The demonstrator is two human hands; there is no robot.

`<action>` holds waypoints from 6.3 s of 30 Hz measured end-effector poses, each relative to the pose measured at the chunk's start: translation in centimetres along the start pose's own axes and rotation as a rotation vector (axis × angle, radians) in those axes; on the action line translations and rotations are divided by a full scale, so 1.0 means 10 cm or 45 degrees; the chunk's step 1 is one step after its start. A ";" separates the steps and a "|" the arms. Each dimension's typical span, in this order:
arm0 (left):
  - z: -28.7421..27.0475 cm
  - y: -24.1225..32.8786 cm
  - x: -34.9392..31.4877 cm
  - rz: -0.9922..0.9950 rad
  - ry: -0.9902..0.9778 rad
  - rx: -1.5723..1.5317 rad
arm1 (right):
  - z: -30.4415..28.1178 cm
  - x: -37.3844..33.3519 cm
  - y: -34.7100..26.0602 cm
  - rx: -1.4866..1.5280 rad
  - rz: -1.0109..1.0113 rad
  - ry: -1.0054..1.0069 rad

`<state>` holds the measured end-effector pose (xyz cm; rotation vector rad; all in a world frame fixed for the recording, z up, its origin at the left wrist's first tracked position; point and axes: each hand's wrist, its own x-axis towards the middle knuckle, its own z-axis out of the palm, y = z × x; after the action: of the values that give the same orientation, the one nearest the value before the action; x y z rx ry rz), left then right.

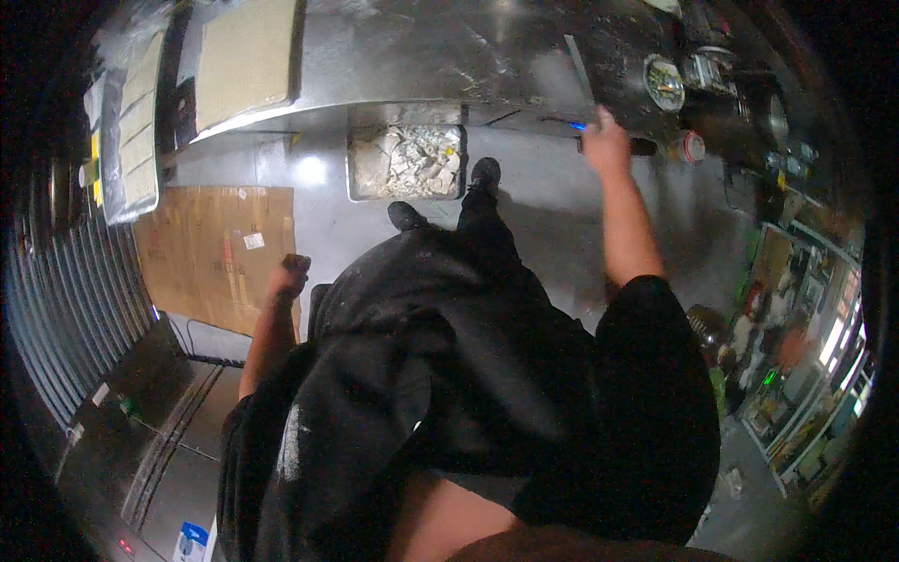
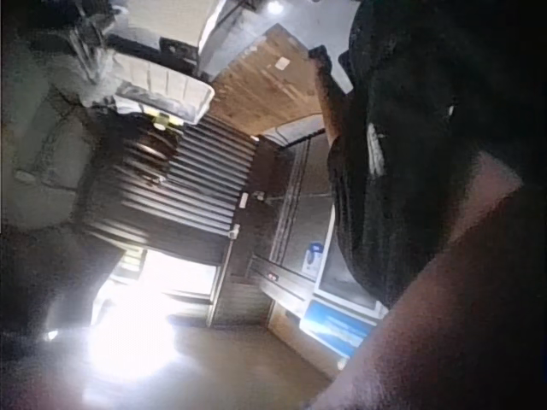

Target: The person places chopped green vegetables onto square sheets of dough, folds them into packets, and stacks them on a tray. The person then scrapes the work surface clean with a bench scraper.

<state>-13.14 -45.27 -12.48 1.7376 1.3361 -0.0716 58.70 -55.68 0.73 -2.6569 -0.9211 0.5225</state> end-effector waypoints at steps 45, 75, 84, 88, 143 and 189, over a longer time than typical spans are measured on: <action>0.02 0.22 -0.70 -0.645 0.063 -0.055 | 0.77 0.17 -2.23 0.015 -0.621 -0.365; 0.66 0.32 -1.16 -0.815 0.315 -0.471 | 0.61 1.41 -2.92 -0.525 -0.693 -0.408; 0.93 -0.08 -1.54 -1.046 0.050 -0.314 | 1.09 0.83 -2.95 -0.628 -0.858 -0.530; 0.95 -0.33 -1.49 -0.916 0.103 -0.221 | 0.85 0.03 -2.78 -0.800 -0.979 -0.817; -0.25 -1.14 -0.34 -0.908 -0.147 -1.180 | 0.23 -0.77 -1.65 1.433 0.179 -1.077; -2.12 4.72 6.52 0.226 0.539 0.731 | 0.25 2.08 -1.29 0.821 0.169 -1.212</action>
<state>41.34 17.35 -6.19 2.4536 1.5526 0.0178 65.91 -32.33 -1.78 -1.8199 -0.5932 1.8337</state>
